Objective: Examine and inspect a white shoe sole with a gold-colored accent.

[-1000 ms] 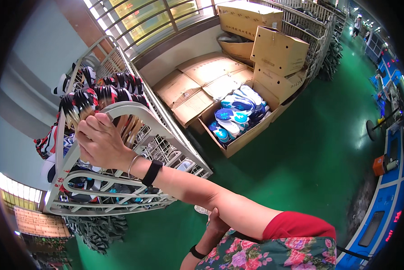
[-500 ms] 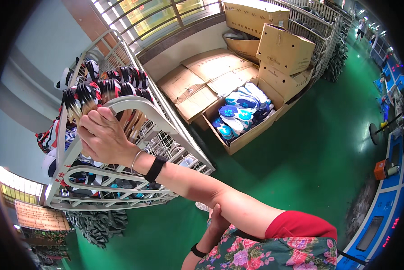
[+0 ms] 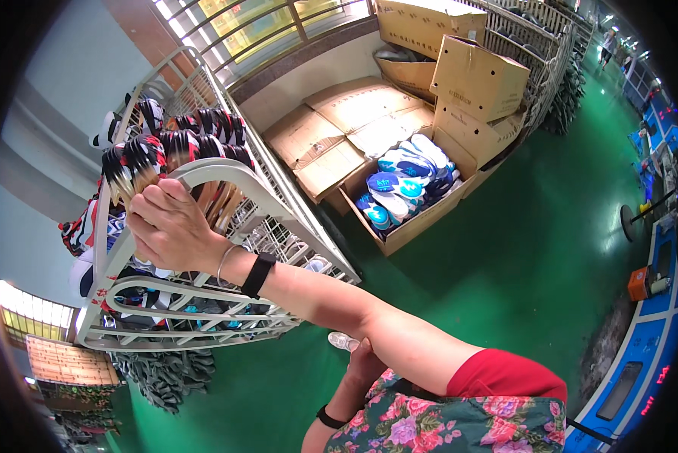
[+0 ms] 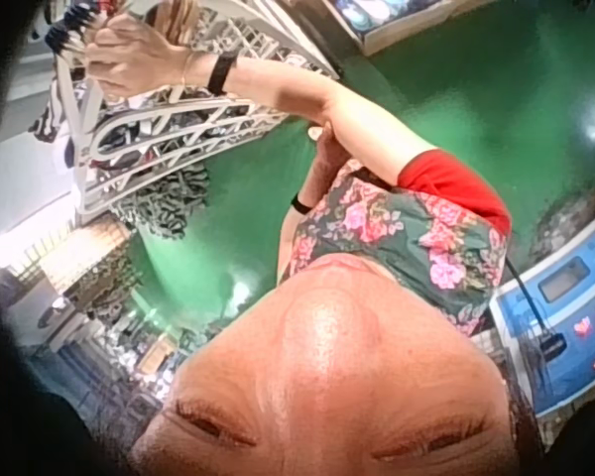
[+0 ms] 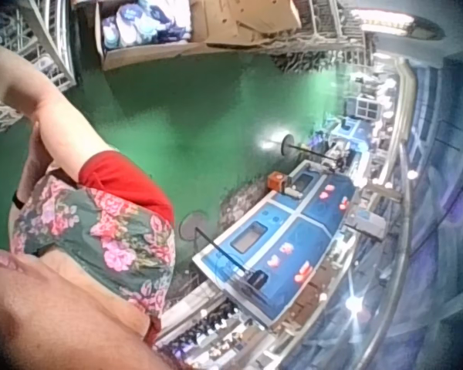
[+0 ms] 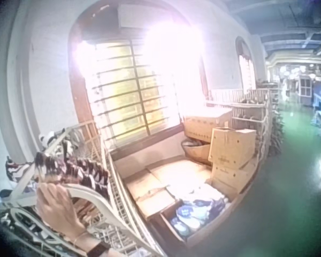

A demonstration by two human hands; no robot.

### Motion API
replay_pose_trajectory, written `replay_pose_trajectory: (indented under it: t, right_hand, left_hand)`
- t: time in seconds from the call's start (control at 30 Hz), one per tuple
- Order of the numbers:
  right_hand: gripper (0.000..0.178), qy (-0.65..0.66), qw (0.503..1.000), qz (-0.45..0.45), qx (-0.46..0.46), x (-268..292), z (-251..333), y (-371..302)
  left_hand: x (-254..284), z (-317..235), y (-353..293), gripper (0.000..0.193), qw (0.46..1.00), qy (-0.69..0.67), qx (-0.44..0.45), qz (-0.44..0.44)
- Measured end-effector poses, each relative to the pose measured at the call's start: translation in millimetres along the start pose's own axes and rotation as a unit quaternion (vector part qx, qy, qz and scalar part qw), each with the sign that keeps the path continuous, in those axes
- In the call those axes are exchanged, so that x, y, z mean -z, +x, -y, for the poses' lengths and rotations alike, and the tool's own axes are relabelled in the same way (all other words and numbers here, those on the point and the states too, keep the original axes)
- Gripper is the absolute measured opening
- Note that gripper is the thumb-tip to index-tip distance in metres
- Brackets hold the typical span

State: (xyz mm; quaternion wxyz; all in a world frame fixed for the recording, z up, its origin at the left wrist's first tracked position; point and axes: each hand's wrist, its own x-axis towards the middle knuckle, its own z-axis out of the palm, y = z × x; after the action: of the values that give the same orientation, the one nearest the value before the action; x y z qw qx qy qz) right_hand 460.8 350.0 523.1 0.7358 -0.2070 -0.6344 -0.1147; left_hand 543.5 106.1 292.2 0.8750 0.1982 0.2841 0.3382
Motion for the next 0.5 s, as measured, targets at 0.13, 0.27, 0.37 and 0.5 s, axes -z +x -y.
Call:
replay_pose_trajectory:
  t: [0.13,0.27,0.37,0.5]
  right_hand:
    - [0.024,0.005,1.0,-0.001,0.004,-1.4,-1.7,-2.7]
    - [0.027,-0.002,1.0,-0.011,0.01,-1.8,-4.3,-4.7]
    - [0.028,-0.003,1.0,-0.013,0.016,-2.3,-5.0,-5.0]
    - [0.028,-0.004,0.999,-0.029,0.02,-4.6,-3.6,-5.3]
  left_hand:
    - [-37.5,-19.1,13.5,0.107,0.991,-0.066,-0.044,0.105]
    - [-64.2,-29.4,19.5,0.11,0.978,-0.13,-0.073,0.145]
    - [-46.5,-24.2,18.4,0.108,0.991,-0.097,-0.038,0.086]
    - [-11.4,-11.7,17.1,0.1,0.998,-0.042,0.008,0.048]
